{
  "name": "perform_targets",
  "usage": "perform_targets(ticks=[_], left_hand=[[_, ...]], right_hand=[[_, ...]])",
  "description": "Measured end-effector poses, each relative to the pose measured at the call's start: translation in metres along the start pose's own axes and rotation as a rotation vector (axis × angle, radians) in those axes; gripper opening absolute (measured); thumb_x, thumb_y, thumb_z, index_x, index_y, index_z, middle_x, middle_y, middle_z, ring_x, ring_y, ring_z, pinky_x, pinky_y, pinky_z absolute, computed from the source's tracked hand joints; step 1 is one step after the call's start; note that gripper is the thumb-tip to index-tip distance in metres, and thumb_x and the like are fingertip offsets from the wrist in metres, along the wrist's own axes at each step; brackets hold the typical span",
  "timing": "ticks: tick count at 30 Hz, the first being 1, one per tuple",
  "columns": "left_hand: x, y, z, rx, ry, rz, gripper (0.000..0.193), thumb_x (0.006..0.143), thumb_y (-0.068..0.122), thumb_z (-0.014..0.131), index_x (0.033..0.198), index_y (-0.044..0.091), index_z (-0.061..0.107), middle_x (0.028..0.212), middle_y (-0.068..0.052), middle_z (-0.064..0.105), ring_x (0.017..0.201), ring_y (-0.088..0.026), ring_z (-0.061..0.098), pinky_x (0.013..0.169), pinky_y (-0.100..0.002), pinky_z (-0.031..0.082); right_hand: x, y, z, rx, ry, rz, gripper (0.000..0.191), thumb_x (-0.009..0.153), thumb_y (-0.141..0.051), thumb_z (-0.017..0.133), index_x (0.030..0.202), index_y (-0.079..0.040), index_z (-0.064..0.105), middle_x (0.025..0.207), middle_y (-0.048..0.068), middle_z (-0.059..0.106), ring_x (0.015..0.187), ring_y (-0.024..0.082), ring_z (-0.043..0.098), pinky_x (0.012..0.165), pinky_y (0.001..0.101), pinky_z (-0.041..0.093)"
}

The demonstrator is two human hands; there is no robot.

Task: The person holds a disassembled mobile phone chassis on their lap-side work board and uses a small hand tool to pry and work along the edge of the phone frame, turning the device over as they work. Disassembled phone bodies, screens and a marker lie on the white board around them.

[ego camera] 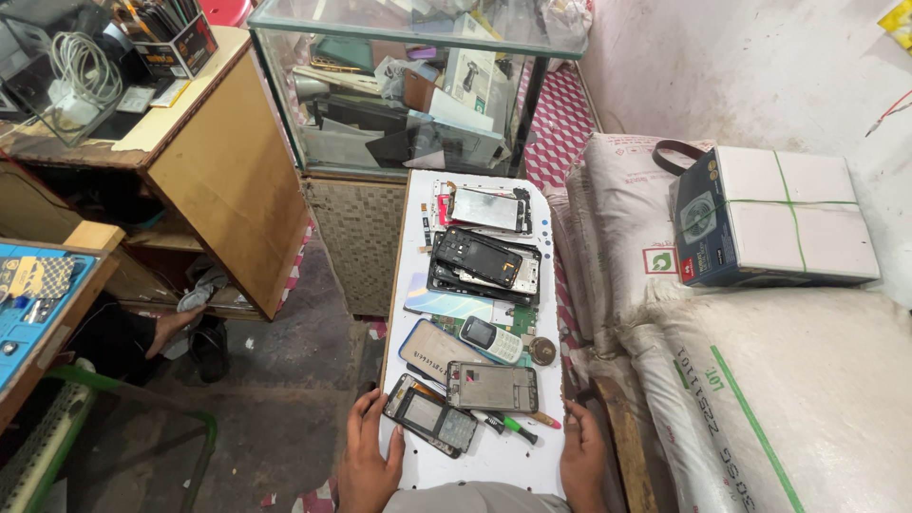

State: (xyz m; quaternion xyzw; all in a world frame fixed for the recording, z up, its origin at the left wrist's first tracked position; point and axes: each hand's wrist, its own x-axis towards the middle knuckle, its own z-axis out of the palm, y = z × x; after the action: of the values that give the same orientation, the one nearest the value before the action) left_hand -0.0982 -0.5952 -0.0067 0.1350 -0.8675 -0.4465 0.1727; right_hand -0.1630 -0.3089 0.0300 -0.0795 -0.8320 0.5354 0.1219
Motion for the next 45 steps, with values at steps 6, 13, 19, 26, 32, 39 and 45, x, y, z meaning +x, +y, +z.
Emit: perform_targets(ticks=[6, 13, 19, 26, 32, 39, 45], left_hand=[[0.005, 0.003, -0.003, -0.05, 0.024, 0.029, 0.053, 0.086, 0.014, 0.068, 0.137, 0.009, 0.053, 0.147, -0.013, 0.049, 0.126, -0.039, 0.059, 0.093, -0.046, 0.053], [0.026, 0.004, -0.008, -0.044, 0.041, 0.084, 0.051, 0.088, 0.014, 0.068, 0.137, 0.007, 0.053, 0.148, -0.015, 0.051, 0.127, -0.042, 0.058, 0.097, -0.047, 0.052], [0.04, 0.007, -0.014, -0.05, 0.02, 0.05, 0.051, 0.089, 0.014, 0.067, 0.137, 0.007, 0.052, 0.147, -0.015, 0.052, 0.128, -0.04, 0.058, 0.1, -0.046, 0.05], [0.048, 0.006, -0.016, -0.063, 0.002, 0.063, 0.053, 0.09, 0.012, 0.066, 0.14, 0.005, 0.049, 0.146, -0.019, 0.051, 0.129, -0.041, 0.056, 0.103, -0.047, 0.048], [0.053, 0.007, -0.013, -0.059, 0.028, 0.088, 0.052, 0.089, 0.011, 0.066, 0.139, 0.005, 0.05, 0.142, -0.021, 0.055, 0.128, -0.042, 0.057, 0.103, -0.046, 0.048], [0.055, 0.011, -0.013, -0.064, 0.019, 0.066, 0.052, 0.088, 0.011, 0.067, 0.137, 0.007, 0.051, 0.136, -0.019, 0.06, 0.124, -0.041, 0.059, 0.1, -0.045, 0.049], [0.056, 0.012, -0.011, -0.069, 0.019, 0.057, 0.051, 0.088, 0.01, 0.067, 0.137, 0.008, 0.051, 0.136, -0.018, 0.06, 0.124, -0.04, 0.059, 0.1, -0.045, 0.049]], right_hand=[[0.009, 0.006, 0.01, 0.08, 0.0, -0.065, 0.027, 0.107, -0.014, 0.049, 0.125, -0.002, 0.066, 0.109, 0.011, 0.072, 0.101, 0.015, 0.064, 0.091, 0.0305, 0.049], [0.029, 0.014, 0.03, 0.114, 0.015, -0.129, 0.025, 0.108, -0.01, 0.051, 0.125, 0.0, 0.066, 0.113, 0.011, 0.071, 0.103, 0.014, 0.064, 0.093, 0.0287, 0.049], [0.035, 0.012, 0.042, 0.207, 0.012, -0.001, 0.026, 0.11, -0.007, 0.049, 0.128, 0.001, 0.065, 0.111, 0.012, 0.072, 0.102, 0.013, 0.064, 0.091, 0.0279, 0.05], [0.042, 0.007, 0.041, 0.144, -0.025, 0.034, 0.027, 0.109, -0.005, 0.047, 0.129, 0.004, 0.064, 0.112, 0.012, 0.07, 0.1, 0.015, 0.065, 0.088, 0.0281, 0.05], [0.046, 0.008, 0.042, 0.155, -0.03, 0.031, 0.028, 0.109, -0.005, 0.046, 0.13, 0.004, 0.063, 0.113, 0.011, 0.07, 0.1, 0.013, 0.064, 0.089, 0.0276, 0.05], [0.048, 0.009, 0.04, 0.179, -0.028, -0.009, 0.027, 0.109, -0.009, 0.048, 0.129, 0.002, 0.063, 0.113, 0.009, 0.069, 0.101, 0.012, 0.062, 0.09, 0.027, 0.049], [0.05, 0.008, 0.036, 0.093, -0.042, -0.051, 0.027, 0.108, -0.009, 0.047, 0.129, 0.001, 0.063, 0.112, 0.01, 0.068, 0.099, 0.013, 0.063, 0.089, 0.028, 0.049]])
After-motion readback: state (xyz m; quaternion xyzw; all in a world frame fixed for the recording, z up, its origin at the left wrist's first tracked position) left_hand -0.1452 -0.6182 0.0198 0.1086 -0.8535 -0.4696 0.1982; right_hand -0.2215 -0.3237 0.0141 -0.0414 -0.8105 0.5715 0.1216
